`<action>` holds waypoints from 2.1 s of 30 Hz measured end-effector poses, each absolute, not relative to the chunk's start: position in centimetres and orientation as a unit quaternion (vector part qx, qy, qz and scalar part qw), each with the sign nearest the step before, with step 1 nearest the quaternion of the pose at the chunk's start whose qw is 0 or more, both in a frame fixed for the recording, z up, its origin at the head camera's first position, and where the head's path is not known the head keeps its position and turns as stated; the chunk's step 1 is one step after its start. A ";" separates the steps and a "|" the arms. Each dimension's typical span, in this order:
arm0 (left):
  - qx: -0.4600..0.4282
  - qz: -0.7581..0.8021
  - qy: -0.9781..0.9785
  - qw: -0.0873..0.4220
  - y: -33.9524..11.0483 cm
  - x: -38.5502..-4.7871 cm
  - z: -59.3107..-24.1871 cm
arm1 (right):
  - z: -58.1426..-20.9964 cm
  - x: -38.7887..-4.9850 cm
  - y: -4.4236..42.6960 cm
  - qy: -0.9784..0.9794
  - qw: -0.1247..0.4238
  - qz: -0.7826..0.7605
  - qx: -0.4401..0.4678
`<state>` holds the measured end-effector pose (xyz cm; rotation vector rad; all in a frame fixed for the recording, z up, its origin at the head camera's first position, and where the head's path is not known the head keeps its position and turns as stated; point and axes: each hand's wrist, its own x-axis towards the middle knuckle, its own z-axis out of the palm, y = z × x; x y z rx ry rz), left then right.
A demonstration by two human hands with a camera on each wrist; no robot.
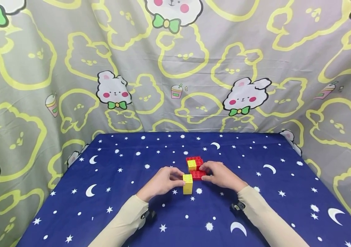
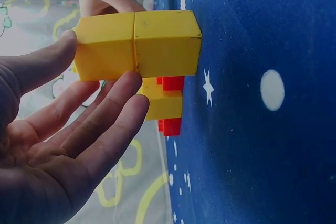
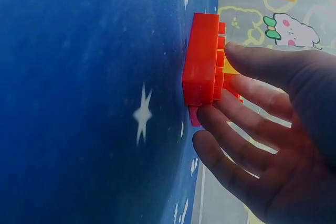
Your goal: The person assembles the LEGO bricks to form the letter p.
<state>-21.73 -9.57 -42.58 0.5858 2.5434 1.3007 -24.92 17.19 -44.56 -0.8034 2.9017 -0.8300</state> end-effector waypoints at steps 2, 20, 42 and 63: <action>0.202 0.443 0.866 0.113 -9.5 -21.7 -42.6 | -44.6 -24.8 17.1 0.929 0.008 -0.265 -0.258; 0.214 0.448 0.862 0.107 -9.7 -21.5 -42.6 | -44.9 -24.6 16.9 0.928 0.059 -0.268 -0.251; 0.205 0.449 0.863 0.111 -9.6 -21.5 -42.5 | -42.7 -23.8 19.7 0.931 0.019 -0.276 -0.240; 0.202 0.447 0.865 0.108 -9.7 -21.3 -42.4 | -41.1 -23.3 19.9 0.926 0.004 -0.290 -0.243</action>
